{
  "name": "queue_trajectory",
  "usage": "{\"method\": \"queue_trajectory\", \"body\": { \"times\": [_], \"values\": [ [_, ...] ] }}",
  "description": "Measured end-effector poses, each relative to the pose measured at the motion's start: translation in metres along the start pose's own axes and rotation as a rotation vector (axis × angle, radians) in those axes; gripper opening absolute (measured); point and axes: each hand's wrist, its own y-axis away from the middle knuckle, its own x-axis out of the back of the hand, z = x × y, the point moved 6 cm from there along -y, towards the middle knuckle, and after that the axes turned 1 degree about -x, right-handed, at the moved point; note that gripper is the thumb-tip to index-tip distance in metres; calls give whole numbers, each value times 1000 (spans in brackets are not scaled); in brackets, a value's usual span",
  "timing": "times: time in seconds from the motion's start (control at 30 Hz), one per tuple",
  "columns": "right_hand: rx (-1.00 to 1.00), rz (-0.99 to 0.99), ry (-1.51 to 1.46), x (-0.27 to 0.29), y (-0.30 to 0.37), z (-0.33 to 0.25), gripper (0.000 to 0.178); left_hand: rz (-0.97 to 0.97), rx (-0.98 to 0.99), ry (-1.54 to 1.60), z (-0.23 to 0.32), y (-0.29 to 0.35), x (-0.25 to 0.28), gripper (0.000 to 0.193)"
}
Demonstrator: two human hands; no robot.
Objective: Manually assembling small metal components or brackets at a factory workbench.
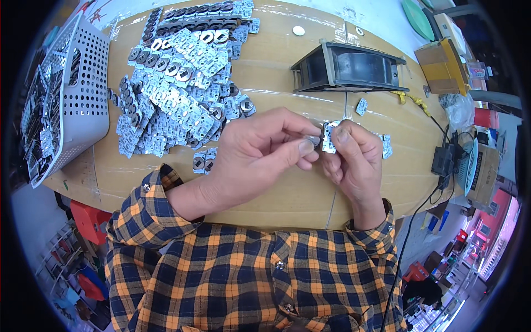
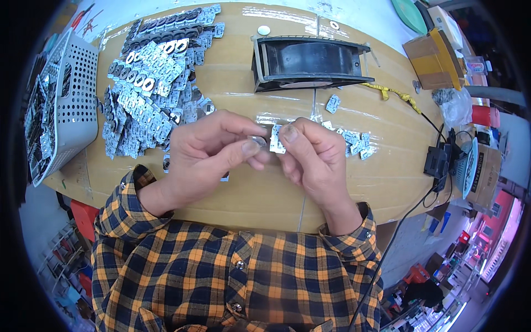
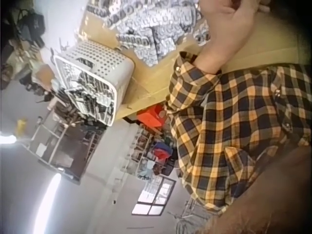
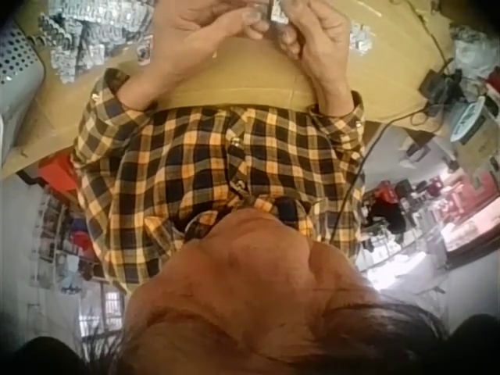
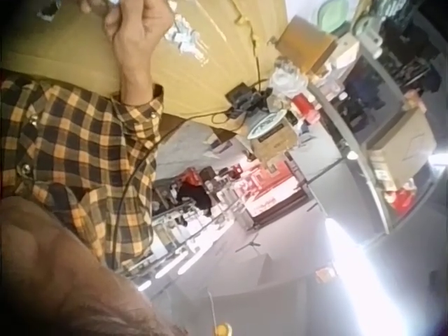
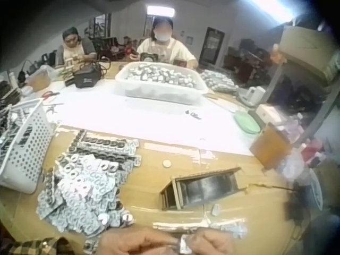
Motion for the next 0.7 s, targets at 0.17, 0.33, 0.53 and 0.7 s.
{"method": "queue_trajectory", "body": {
  "times": [0.17, 0.33, 0.53, 0.7],
  "values": [
    [116, 12, 264, -5, 2, -6, 31, 4, -239, -379, 13, 0, 0, 16],
    [91, -6, 250, -4, 1, -6, 31, 15, -266, -439, 17, 1, 0, 17],
    [74, 6, 208, -5, 0, -4, 31, 59, -304, -434, 15, 1, 3, 19],
    [93, 57, 217, 0, 1, -8, 31, -16, -401, -624, 22, 3, -3, 19]
  ]
}}
